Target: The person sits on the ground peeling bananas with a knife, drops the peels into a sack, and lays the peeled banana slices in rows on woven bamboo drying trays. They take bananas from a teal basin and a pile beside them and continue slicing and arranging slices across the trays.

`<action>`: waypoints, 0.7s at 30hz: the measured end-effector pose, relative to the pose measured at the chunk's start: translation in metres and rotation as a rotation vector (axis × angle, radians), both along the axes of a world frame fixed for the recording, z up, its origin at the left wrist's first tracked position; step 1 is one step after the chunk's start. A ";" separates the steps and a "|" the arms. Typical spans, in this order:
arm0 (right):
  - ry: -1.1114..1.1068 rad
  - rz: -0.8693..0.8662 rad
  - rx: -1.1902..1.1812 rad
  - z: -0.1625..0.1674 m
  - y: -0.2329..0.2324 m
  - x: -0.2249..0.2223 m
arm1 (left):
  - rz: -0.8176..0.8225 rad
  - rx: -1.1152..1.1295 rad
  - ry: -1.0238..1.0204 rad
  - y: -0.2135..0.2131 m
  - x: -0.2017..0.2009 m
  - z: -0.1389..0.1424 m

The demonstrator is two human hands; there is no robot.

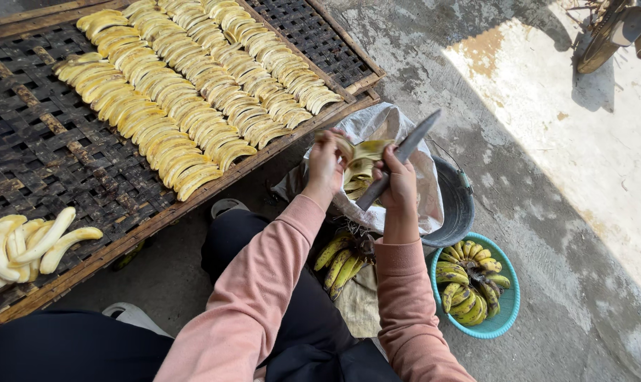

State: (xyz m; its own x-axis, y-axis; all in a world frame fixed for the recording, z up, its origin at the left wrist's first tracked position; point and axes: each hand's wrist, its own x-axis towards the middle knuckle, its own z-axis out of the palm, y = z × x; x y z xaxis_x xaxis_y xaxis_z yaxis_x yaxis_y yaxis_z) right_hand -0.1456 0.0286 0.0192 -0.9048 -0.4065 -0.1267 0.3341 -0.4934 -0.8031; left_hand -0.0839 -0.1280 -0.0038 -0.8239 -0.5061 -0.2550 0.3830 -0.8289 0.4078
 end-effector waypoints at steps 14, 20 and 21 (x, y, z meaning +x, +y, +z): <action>0.928 -0.082 0.652 0.037 -0.012 0.061 | -0.226 -0.315 -0.007 0.016 0.012 0.002; 0.723 -0.116 0.664 0.042 -0.003 0.047 | -0.383 -0.632 -0.011 -0.002 0.022 0.021; 0.773 -0.208 0.656 0.044 0.001 0.041 | -0.412 -0.706 -0.018 -0.004 0.025 0.024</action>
